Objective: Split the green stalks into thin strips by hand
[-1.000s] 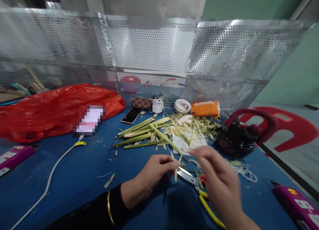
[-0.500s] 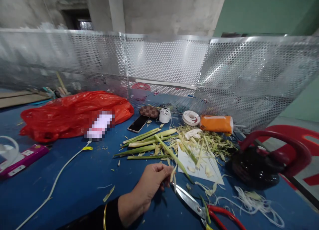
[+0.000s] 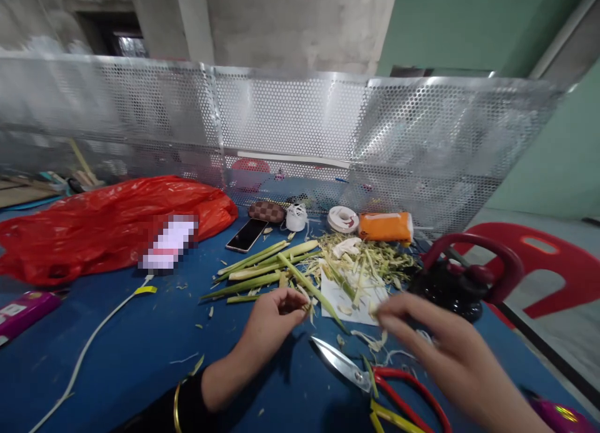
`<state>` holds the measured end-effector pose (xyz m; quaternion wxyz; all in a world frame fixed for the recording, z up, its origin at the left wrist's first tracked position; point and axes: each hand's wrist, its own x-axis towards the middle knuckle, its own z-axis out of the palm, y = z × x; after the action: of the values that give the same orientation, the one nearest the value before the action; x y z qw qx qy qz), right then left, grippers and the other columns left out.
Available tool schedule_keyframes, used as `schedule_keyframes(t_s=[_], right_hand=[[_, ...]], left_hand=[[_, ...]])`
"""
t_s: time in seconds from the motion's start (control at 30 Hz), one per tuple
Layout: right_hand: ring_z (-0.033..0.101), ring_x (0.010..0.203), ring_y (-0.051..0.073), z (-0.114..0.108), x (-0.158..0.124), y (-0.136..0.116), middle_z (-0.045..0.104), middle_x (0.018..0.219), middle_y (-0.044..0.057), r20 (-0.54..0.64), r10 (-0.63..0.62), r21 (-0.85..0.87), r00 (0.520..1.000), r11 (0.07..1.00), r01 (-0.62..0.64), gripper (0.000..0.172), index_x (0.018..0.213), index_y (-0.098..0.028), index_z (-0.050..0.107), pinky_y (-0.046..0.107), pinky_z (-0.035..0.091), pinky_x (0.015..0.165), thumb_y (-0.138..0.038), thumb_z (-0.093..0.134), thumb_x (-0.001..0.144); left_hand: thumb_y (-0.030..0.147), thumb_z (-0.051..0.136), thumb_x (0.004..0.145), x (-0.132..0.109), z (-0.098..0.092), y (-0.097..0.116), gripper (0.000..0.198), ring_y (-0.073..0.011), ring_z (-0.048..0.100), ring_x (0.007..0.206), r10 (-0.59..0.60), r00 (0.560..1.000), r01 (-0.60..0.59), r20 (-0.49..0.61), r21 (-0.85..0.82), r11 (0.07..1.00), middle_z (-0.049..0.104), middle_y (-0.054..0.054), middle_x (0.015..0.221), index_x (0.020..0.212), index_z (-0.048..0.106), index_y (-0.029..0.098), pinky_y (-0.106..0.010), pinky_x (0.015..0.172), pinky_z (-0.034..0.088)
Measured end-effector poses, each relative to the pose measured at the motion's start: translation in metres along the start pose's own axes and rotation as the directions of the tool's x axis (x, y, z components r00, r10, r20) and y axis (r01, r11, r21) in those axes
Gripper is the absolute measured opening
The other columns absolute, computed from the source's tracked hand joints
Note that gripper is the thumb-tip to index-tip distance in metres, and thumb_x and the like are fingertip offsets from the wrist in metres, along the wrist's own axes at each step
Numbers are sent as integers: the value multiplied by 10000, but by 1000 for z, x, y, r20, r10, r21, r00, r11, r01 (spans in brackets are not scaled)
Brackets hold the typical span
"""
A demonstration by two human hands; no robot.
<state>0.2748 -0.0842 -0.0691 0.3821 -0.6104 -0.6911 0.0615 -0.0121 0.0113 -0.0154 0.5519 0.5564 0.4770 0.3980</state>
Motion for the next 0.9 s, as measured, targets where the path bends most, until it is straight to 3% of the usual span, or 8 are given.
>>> schedule_keyframes(t_s=[0.07,0.13,0.23,0.33,0.4,0.53,0.67,0.9], right_hand=[[648,850,216,-1,70,-25,717,877,43,174,231,-308,957,936,-169,188,843,-250,711,281,457,724,-328,543,877],[645,806,264,6,120,-39,694,742,100,152,324,-400,934,884,-242,250,624,-190,666,308,427,655,-307,583,828],[650,778,283,25,149,-38,673,694,140,138,431,-429,892,838,-339,345,529,-158,617,329,434,635,-339,605,822],[641,879,228,38,146,-24,672,973,115,136,494,-366,859,831,-420,206,902,-133,675,353,505,738,-326,610,872],[628,925,202,39,142,-15,624,1123,88,121,499,-268,858,849,-456,253,1095,-153,615,368,527,781,-312,589,900],[621,765,207,27,140,-14,681,828,94,-26,433,37,901,901,-432,253,818,-113,669,303,481,676,-322,535,866],[584,782,187,15,135,-39,654,799,49,-178,355,357,918,892,-276,291,835,-165,630,284,449,714,-431,512,826],[492,536,132,18,103,-102,575,556,11,89,287,655,954,704,-273,336,616,-162,608,273,412,548,-465,670,746]], left_hand=[[215,692,605,4,-5,1,151,-190,637,728,59,998,-57,-18,84,995,692,-34,736,746,676,162,-287,707,479],[238,669,655,6,-9,0,141,-207,650,759,110,993,-102,-40,163,981,705,-42,766,777,685,169,-298,725,484],[261,656,697,7,-15,-2,187,-234,660,865,180,982,-154,-62,300,942,729,-50,883,864,713,200,-318,801,476],[254,646,717,5,-18,-3,260,-250,624,1008,273,954,-201,-120,418,886,713,-37,1043,968,714,244,-342,907,431],[246,619,744,3,-18,-1,258,-242,605,1044,345,927,-246,-150,452,858,698,-31,1085,989,702,247,-343,936,413],[240,579,787,-2,-15,7,217,-218,605,1030,428,889,-326,-160,434,840,698,-36,1063,968,695,225,-320,941,411],[263,581,793,-7,-3,20,186,-207,639,894,342,937,-303,-76,315,900,720,-46,963,910,712,202,-296,822,463],[314,714,670,-2,30,39,225,-183,625,749,196,956,-188,220,-58,981,704,-46,794,819,691,146,-265,703,462]])
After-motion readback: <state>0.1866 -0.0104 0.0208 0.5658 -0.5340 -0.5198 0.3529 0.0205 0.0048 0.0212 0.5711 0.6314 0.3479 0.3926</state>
